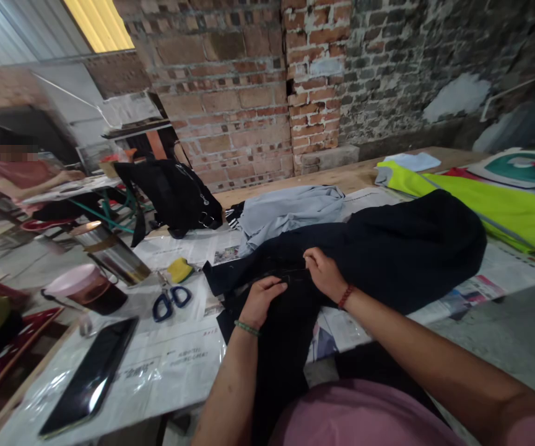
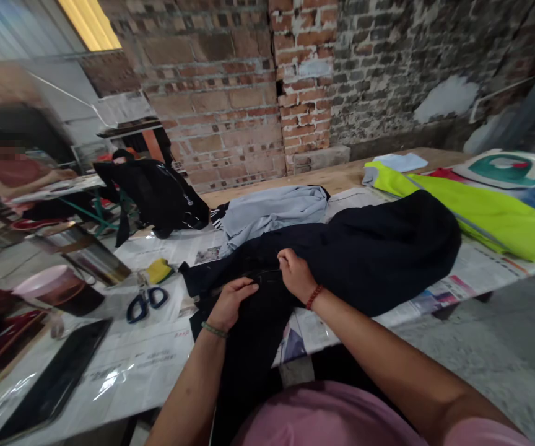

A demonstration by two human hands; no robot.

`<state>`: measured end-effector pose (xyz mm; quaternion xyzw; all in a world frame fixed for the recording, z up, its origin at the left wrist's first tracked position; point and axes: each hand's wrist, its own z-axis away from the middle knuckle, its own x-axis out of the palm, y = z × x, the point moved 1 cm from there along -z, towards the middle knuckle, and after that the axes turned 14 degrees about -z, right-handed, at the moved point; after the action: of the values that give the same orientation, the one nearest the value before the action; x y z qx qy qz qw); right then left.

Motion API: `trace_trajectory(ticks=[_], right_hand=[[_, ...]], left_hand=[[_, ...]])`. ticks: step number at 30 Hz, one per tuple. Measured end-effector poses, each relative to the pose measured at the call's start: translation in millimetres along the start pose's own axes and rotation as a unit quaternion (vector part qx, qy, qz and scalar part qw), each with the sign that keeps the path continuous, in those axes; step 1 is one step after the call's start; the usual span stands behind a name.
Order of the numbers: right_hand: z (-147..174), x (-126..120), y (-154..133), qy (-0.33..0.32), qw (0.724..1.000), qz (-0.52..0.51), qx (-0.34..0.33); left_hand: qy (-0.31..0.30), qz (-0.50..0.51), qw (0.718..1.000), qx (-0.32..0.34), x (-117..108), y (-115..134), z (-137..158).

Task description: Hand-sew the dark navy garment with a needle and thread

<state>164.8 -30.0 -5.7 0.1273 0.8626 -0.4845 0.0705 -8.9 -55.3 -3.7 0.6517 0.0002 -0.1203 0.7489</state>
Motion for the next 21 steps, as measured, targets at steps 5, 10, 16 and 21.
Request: trace_trajectory(ticks=[5,10,16,21], right_hand=[[1.0,-29.0,9.5,0.024,0.999,0.024,-0.032],[16.0,-30.5,13.2,0.048,0.998,0.012,-0.048],[22.5,-21.8,13.2,0.026,1.000,-0.006,-0.012],[21.2,-19.9,13.8,-0.009,1.000,0.009,-0.007]], left_hand=[[0.003,-0.274,0.953,0.129,5.9,3.4,1.0],[0.060,-0.489,0.832,0.254,8.4,32.9,16.5],[0.057,-0.365,0.899,0.233,18.4,44.3,43.1],[0.075,-0.170,0.981,0.056,24.8,9.3,45.3]])
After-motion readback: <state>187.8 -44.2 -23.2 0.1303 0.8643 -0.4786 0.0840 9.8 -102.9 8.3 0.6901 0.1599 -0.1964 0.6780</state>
